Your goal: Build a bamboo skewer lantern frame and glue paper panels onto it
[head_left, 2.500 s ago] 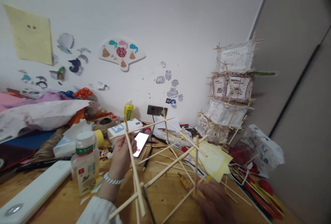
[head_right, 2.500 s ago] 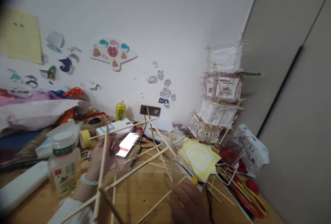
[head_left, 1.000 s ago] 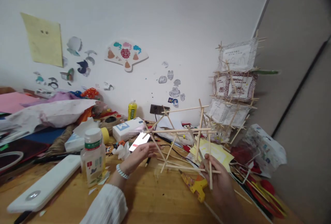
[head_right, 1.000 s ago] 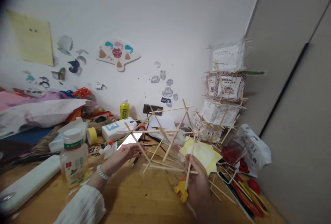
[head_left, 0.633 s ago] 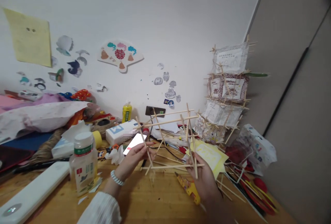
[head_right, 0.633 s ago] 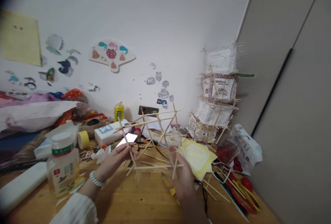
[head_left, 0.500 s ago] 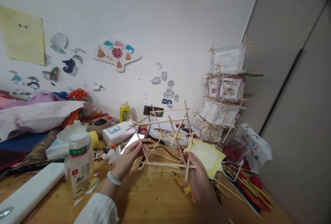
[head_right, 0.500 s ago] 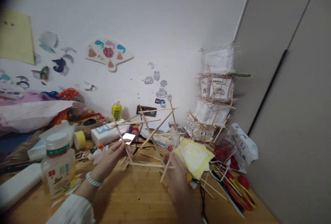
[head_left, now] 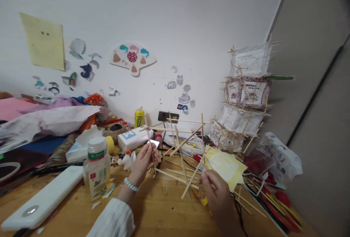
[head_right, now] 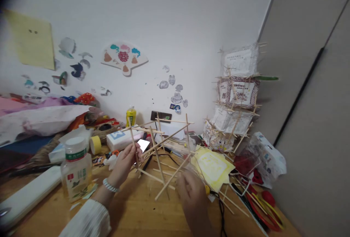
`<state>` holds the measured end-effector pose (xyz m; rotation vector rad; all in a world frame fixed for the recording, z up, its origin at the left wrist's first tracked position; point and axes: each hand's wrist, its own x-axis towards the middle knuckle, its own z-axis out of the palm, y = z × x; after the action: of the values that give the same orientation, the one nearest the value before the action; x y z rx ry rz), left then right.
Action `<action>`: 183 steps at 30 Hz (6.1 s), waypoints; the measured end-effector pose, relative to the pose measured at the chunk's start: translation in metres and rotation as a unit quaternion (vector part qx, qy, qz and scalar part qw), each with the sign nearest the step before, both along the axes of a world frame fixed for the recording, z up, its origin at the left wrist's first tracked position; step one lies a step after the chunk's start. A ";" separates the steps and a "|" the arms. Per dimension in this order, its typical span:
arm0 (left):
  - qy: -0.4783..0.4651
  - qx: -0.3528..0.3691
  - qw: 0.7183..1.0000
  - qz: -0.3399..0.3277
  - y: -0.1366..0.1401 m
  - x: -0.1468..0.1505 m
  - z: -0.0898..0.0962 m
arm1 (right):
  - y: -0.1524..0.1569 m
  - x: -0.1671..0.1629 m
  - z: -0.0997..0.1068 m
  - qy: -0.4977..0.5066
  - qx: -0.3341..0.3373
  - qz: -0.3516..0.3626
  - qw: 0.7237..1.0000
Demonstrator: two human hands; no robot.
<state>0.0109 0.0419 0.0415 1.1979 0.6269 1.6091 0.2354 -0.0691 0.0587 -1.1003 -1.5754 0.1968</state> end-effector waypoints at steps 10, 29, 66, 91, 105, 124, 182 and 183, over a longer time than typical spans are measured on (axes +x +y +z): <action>0.040 0.043 0.998 0.014 -0.003 0.003 0.003 | 0.018 -0.021 0.030 0.224 -0.125 0.222 0.941; 0.089 0.061 0.994 0.027 -0.006 0.004 0.002 | 0.017 -0.042 0.020 0.422 -0.189 0.288 0.839; 0.112 0.069 0.991 0.032 -0.003 0.003 0.001 | 0.013 -0.041 0.023 0.413 -0.171 0.321 0.835; 0.109 0.062 0.991 0.042 -0.005 0.003 0.003 | 0.017 -0.046 0.026 0.404 -0.146 0.309 0.848; -0.002 0.010 0.998 0.069 -0.001 -0.009 0.004 | -0.007 -0.001 0.042 0.093 0.001 0.175 0.980; 0.057 -0.039 0.994 -0.084 0.007 0.000 -0.013 | 0.045 0.025 0.070 0.234 -0.046 0.191 0.952; 0.117 -0.017 0.992 0.049 -0.008 0.011 0.005 | 0.013 -0.076 0.053 0.294 -0.215 0.423 0.830; 0.111 -0.014 0.992 0.052 -0.007 0.010 0.004 | 0.011 -0.074 0.055 0.256 -0.204 0.423 0.845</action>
<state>0.0210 0.0348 0.0454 1.3538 0.8640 1.5596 0.1612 -0.0576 0.1141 -0.4967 -1.4422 1.3619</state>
